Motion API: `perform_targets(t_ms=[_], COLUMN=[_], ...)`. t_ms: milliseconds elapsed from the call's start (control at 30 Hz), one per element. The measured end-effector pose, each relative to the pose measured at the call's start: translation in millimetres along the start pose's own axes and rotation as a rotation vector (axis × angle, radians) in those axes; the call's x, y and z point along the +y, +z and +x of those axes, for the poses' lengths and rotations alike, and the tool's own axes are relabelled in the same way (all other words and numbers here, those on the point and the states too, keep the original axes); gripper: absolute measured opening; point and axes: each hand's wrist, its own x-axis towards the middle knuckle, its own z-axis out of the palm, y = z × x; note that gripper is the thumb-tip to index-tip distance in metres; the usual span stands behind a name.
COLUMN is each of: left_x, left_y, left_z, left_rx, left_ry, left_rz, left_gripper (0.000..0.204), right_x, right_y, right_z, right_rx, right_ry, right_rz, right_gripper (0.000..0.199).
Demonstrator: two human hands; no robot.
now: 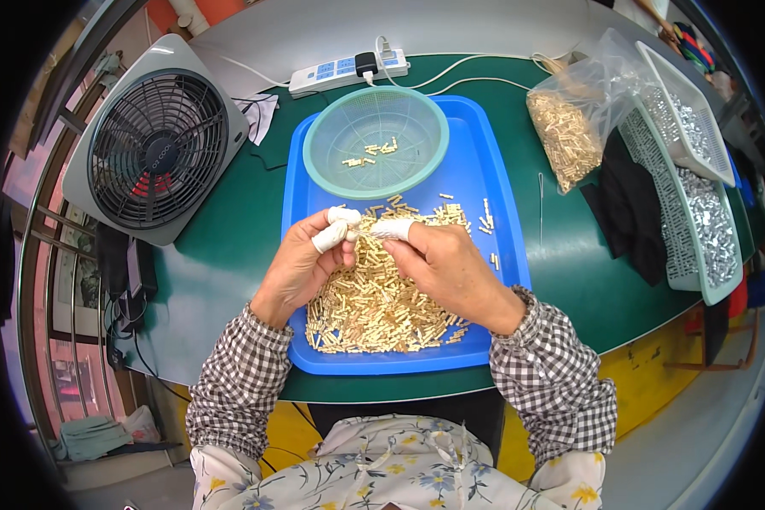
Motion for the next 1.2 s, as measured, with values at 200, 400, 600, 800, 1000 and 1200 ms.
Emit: perform_targets(t_ms=[200, 400, 600, 800, 1000, 1200], left_x=[0, -2, 4, -3, 1, 13], left_y=[3, 7, 17, 24, 30, 12], left_z=[-2, -4, -7, -9, -12, -12], left_rx=[0.006, 0.048, 0.104, 0.024, 0.038, 0.021], left_ry=[-0.01, 0.14, 0.308, 0.28, 0.211, 0.184], left_rz=[0.008, 0.256, 0.506, 0.379, 0.403, 0.602], left_gripper=[0.019, 0.017, 0.02, 0.03, 0.037, 0.026], right_x=[3, 6, -1, -11, -9, -5], right_y=[0, 2, -2, -9, -5, -6], right_z=[0, 0, 0, 3, 2, 3], right_rx=[-0.013, 0.036, -0.036, -0.226, -0.267, -0.191], right_ry=[-0.009, -0.209, -0.015, 0.302, 0.272, 0.276], right_rz=[-0.029, -0.228, -0.011, 0.331, 0.207, 0.287], right_gripper=[0.014, 0.011, 0.015, 0.023, 0.018, 0.013])
